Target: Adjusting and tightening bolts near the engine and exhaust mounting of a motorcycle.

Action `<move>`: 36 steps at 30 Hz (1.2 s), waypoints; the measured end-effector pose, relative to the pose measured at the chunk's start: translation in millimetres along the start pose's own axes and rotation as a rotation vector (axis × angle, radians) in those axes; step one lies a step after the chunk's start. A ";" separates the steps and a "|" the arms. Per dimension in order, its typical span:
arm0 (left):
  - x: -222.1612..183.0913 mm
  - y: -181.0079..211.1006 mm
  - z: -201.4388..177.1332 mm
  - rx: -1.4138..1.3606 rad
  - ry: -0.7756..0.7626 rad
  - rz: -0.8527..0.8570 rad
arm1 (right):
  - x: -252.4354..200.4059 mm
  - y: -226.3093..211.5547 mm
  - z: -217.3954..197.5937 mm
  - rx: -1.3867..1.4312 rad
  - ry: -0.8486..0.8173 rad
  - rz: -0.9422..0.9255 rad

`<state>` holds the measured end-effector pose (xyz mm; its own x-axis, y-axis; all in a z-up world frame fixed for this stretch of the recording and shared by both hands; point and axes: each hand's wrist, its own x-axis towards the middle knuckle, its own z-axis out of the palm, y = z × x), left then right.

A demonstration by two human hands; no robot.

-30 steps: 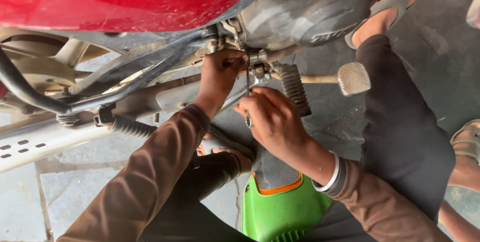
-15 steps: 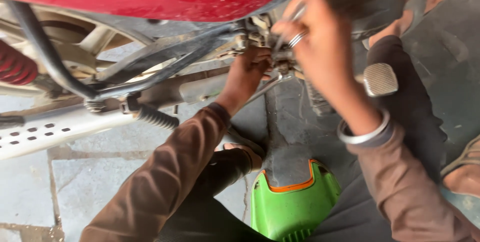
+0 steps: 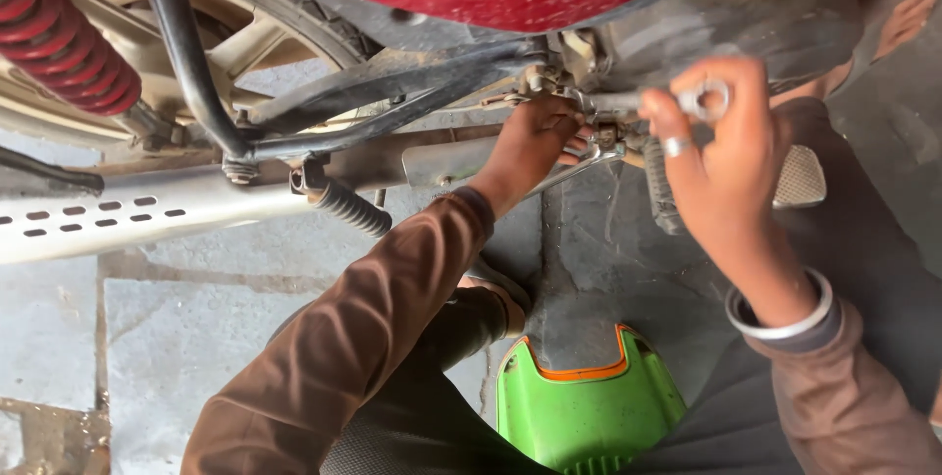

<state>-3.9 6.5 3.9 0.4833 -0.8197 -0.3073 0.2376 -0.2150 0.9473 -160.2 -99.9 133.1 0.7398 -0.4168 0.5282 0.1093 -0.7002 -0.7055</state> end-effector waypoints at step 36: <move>1.5 10.8 16.7 0.152 0.147 -0.078 | -79.6 14.5 35.7 -0.231 -0.274 -0.362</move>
<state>-14.7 -5.9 15.2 0.5885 -0.7136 -0.3800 0.1551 -0.3617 0.9193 -193.9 -56.2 64.0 0.8319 0.0222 0.5545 0.2641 -0.8946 -0.3604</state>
